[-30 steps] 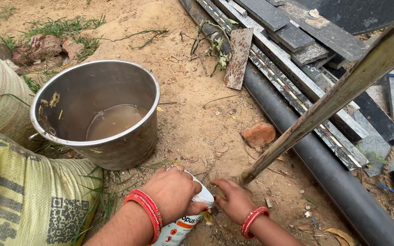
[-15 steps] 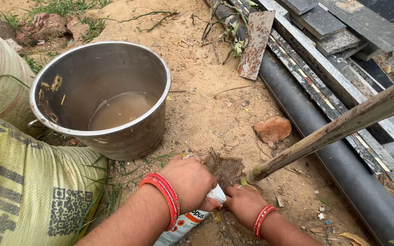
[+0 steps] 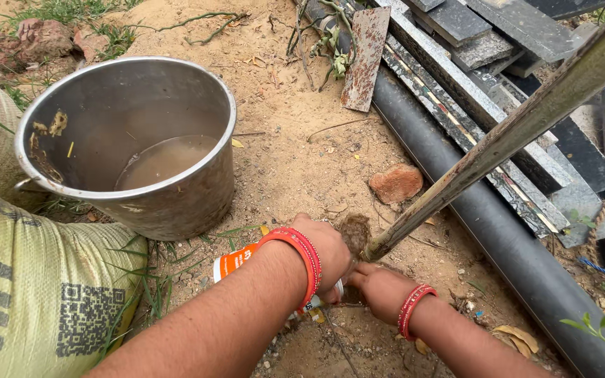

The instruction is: The person digs a small hole in the dirt using their hands, pours water from a bucket and a smaller container into the hole, and then plants a green sapling into the wet soil, packing dirt around the base of the plant.

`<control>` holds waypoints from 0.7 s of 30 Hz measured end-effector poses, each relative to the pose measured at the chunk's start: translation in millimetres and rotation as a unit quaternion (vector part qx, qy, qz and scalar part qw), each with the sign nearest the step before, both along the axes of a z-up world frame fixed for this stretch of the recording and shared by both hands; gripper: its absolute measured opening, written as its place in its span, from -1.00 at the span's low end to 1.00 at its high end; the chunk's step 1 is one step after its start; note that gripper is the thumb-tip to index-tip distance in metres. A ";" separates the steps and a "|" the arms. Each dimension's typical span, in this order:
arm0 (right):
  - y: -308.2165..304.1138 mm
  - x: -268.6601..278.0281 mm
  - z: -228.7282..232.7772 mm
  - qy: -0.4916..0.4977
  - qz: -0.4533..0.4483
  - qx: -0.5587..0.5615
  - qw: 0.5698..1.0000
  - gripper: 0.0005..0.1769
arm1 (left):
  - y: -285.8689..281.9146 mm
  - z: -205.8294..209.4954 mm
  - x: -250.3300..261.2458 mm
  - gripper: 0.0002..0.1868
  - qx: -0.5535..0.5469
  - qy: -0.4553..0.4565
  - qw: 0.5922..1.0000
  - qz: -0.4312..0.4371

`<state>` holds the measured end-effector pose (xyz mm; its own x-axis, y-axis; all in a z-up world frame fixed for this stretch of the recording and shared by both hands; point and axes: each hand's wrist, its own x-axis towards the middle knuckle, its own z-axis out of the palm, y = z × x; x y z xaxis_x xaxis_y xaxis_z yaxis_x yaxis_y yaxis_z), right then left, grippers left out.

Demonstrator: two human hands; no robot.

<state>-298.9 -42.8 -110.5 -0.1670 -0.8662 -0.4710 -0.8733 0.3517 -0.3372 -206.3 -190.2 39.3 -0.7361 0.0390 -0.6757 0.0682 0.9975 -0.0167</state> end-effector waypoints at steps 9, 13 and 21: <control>-44.9 37.2 -33.5 0.133 -0.123 -0.050 0.982 -0.07 | -9.2 1.4 18.1 -0.50 -0.005 0.022 1.000 0.009; -39.6 34.8 -29.0 0.051 -0.130 -0.016 0.990 -0.39 | -18.0 -2.4 46.0 -0.57 0.009 0.091 0.996 0.011; 22.5 20.3 -42.1 0.114 -0.005 0.007 0.993 -0.66 | -42.1 -32.3 73.4 -0.67 0.016 0.288 0.946 0.151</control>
